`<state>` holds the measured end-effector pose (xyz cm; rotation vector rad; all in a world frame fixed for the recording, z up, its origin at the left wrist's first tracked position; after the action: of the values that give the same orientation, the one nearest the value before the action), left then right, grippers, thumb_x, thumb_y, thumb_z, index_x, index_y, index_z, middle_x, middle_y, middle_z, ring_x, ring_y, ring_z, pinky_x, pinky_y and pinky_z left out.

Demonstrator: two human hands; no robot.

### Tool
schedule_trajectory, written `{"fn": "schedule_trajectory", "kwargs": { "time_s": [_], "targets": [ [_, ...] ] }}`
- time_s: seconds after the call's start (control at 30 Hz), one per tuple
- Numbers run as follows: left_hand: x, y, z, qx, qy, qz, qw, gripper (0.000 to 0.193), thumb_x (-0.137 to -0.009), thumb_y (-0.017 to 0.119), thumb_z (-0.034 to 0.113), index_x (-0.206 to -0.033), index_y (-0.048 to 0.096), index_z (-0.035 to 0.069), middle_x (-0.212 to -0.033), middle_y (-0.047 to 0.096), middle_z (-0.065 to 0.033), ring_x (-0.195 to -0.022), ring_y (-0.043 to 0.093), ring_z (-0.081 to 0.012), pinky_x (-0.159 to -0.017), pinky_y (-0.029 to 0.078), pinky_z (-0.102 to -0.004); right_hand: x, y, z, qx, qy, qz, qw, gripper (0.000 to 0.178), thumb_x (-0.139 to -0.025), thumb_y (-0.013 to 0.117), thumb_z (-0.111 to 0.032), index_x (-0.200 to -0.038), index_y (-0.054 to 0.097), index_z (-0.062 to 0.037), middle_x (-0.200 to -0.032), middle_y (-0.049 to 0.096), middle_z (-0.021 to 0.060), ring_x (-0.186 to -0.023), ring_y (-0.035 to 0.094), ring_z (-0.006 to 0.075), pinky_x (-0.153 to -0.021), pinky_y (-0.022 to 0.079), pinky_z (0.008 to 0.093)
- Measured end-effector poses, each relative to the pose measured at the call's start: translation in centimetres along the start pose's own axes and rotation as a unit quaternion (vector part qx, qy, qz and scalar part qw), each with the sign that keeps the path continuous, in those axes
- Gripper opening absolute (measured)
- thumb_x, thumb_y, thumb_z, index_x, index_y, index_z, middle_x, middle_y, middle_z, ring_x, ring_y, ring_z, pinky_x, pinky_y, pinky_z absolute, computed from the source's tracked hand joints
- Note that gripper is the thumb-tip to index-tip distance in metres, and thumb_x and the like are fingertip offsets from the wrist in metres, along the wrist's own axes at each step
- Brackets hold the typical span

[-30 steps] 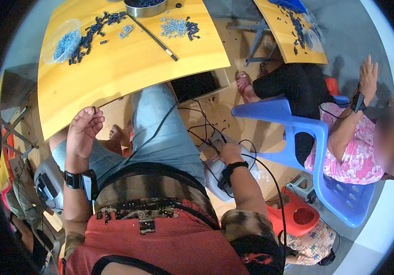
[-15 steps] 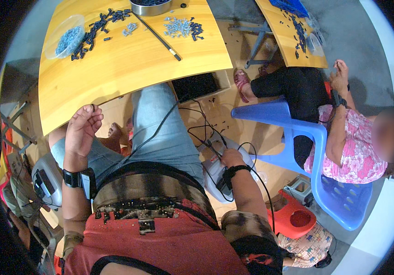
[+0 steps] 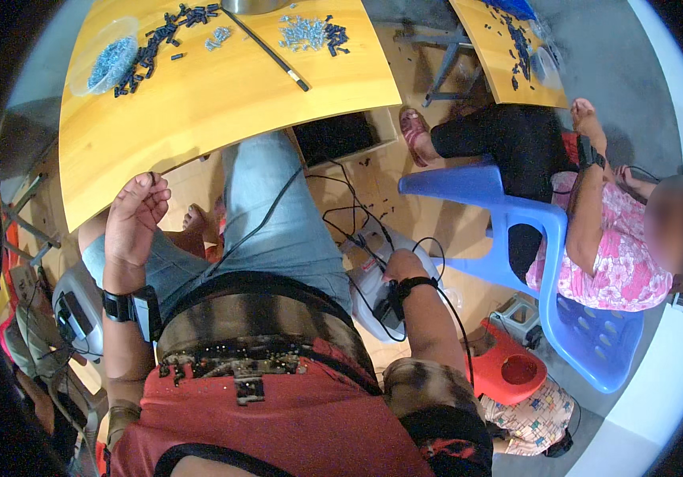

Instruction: Assembling small plastic and metal components at a workbench.

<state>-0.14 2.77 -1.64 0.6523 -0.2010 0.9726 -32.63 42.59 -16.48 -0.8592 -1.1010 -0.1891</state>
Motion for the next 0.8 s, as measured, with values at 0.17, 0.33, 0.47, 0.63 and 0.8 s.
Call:
{"fn": "schedule_trajectory", "kwargs": {
  "time_s": [0.17,0.33,0.47,0.63,0.8],
  "targets": [
    [0.1,-0.1,0.0,0.000,-0.007,0.005,1.000,0.023,-0.087,0.060,0.026,-0.098,0.060,0.007,-0.088,0.063,-0.0032,-0.081,0.060,-0.0127,-0.072,0.048,-0.0235,0.1,-0.1,-0.1,0.009,0.011,-0.026,1.000,0.048,-0.057,0.079,-0.037,-0.085,0.069,0.0007,-0.092,0.065,0.0201,-0.090,0.062,0.0338,-0.080,0.049,0.0390],
    [0.0,-0.2,0.0,0.001,-0.011,0.004,1.000,0.023,-0.087,0.060,0.026,-0.099,0.059,0.006,-0.089,0.063,-0.0038,-0.081,0.060,-0.0128,-0.071,0.049,-0.0235,0.6,-0.2,-0.1,0.016,0.003,-0.026,1.000,0.046,-0.059,0.078,-0.036,-0.086,0.069,0.0001,-0.093,0.065,0.0199,-0.091,0.062,0.0335,-0.081,0.049,0.0383],
    [-0.1,-0.3,-0.1,0.005,-0.010,-0.001,1.000,0.024,-0.087,0.060,0.026,-0.099,0.059,0.006,-0.090,0.063,-0.0040,-0.081,0.060,-0.0128,-0.071,0.049,-0.0235,1.2,-0.2,-0.1,0.014,0.004,-0.035,0.999,0.044,-0.060,0.078,-0.034,-0.088,0.069,-0.0005,-0.093,0.065,0.0193,-0.092,0.062,0.0335,-0.081,0.048,0.0381],
    [-0.2,-0.2,-0.1,-0.003,-0.007,-0.011,1.000,0.023,-0.087,0.060,0.026,-0.098,0.059,0.006,-0.090,0.062,-0.0035,-0.081,0.059,-0.0131,-0.072,0.048,-0.0236,2.0,-0.4,0.0,0.010,0.008,-0.031,0.999,0.043,-0.058,0.078,-0.033,-0.086,0.069,-0.0017,-0.092,0.065,0.0190,-0.091,0.062,0.0332,-0.079,0.049,0.0384],
    [-0.4,-0.5,-0.5,0.004,-0.016,-0.008,1.000,0.022,-0.087,0.060,0.026,-0.098,0.058,0.006,-0.089,0.062,-0.0031,-0.081,0.059,-0.0134,-0.071,0.048,-0.0236,2.5,-1.0,-0.9,0.013,0.015,-0.009,1.000,0.041,-0.056,0.076,-0.032,-0.085,0.069,-0.0029,-0.092,0.066,0.0173,-0.090,0.063,0.0318,-0.077,0.050,0.0385]
  ]
}}
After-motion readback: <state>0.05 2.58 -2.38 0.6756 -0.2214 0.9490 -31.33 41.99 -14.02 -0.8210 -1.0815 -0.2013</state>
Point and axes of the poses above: each hand's wrist, its own x-axis away from the middle knuckle, its own y-axis out of the palm, z = x × y, the point moved 2 cm from there along -x, towards the middle knuckle
